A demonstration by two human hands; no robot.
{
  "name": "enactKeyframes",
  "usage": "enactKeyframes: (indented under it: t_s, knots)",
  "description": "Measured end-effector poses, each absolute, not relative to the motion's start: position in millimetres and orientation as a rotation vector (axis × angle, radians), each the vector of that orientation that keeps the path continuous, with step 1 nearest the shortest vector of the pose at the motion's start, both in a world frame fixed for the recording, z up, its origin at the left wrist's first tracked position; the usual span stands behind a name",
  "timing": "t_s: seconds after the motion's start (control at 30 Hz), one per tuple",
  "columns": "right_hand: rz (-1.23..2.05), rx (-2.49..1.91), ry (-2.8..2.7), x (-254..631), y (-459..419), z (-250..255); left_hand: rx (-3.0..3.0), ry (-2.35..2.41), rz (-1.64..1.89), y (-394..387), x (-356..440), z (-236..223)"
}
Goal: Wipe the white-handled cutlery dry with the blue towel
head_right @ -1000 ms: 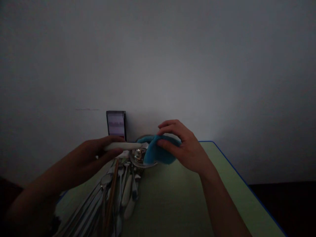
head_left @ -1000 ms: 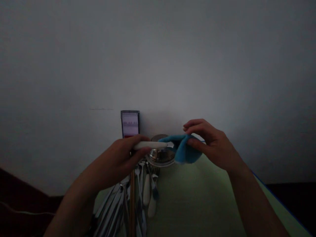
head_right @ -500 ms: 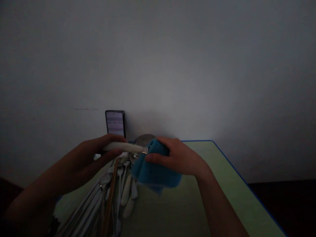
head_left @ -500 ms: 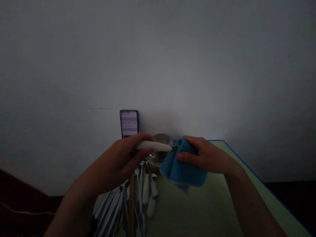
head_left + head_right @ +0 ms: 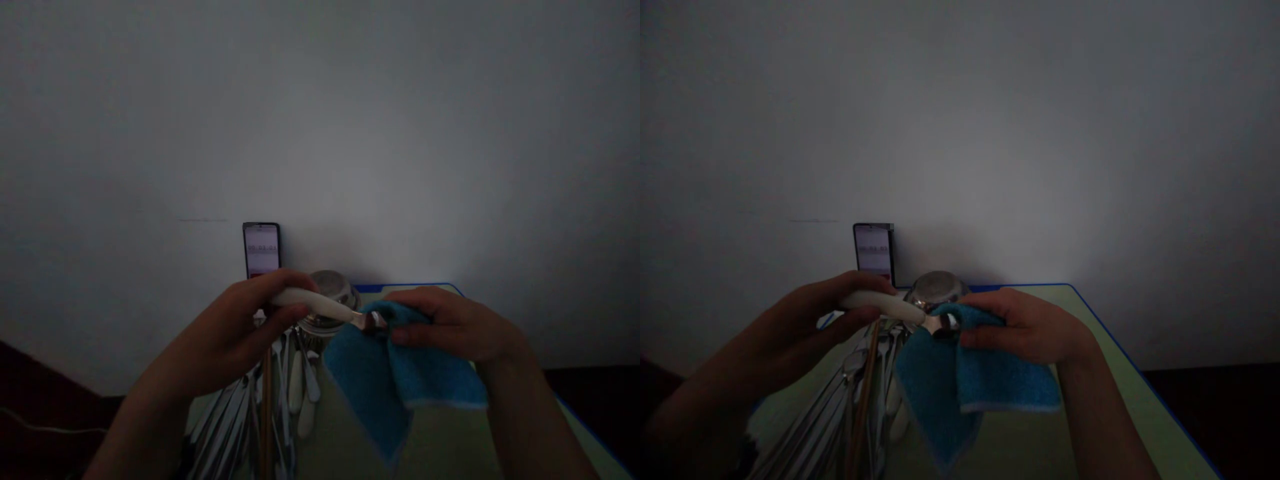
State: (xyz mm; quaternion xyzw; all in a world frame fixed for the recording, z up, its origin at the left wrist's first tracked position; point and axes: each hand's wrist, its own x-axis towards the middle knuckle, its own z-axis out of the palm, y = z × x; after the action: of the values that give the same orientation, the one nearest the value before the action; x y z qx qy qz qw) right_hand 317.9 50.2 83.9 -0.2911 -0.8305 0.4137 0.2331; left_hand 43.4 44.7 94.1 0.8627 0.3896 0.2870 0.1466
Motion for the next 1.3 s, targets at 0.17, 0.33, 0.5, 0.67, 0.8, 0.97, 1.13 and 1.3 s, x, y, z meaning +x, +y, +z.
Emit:
enactKeyframes:
  t_s: [0.17,0.33,0.5,0.67,0.8,0.97,1.13,1.3]
  knots:
    - [1.337,-0.879,-2.120,319.1,51.7,82.8,2.453,1.116,0.829,45.6,37.8,91.4]
    - [1.302,-0.920,-2.050,316.2,51.0,82.8,2.452,1.177,0.807,45.6,38.4,91.3]
    - [1.196,-0.974,-2.030,310.4,49.6,83.9,2.466,1.186,0.815,47.4,40.5,91.6]
    - [1.112,-0.995,-2.056,306.8,50.9,82.9,2.459,1.260,0.807,45.7,40.7,91.1]
    - [1.084,-1.013,-2.111,305.6,51.4,82.6,2.487,1.270,0.809,43.6,41.1,91.8]
    - [1.048,-0.982,-2.126,304.5,52.3,82.4,2.509,1.282,0.811,42.1,41.8,92.4]
    - [1.112,-0.908,-2.058,305.2,51.6,81.5,2.495,1.286,0.800,41.9,43.9,93.0]
    - [1.061,-0.916,-2.029,304.2,51.7,80.8,2.498,1.277,0.822,39.8,46.4,94.8]
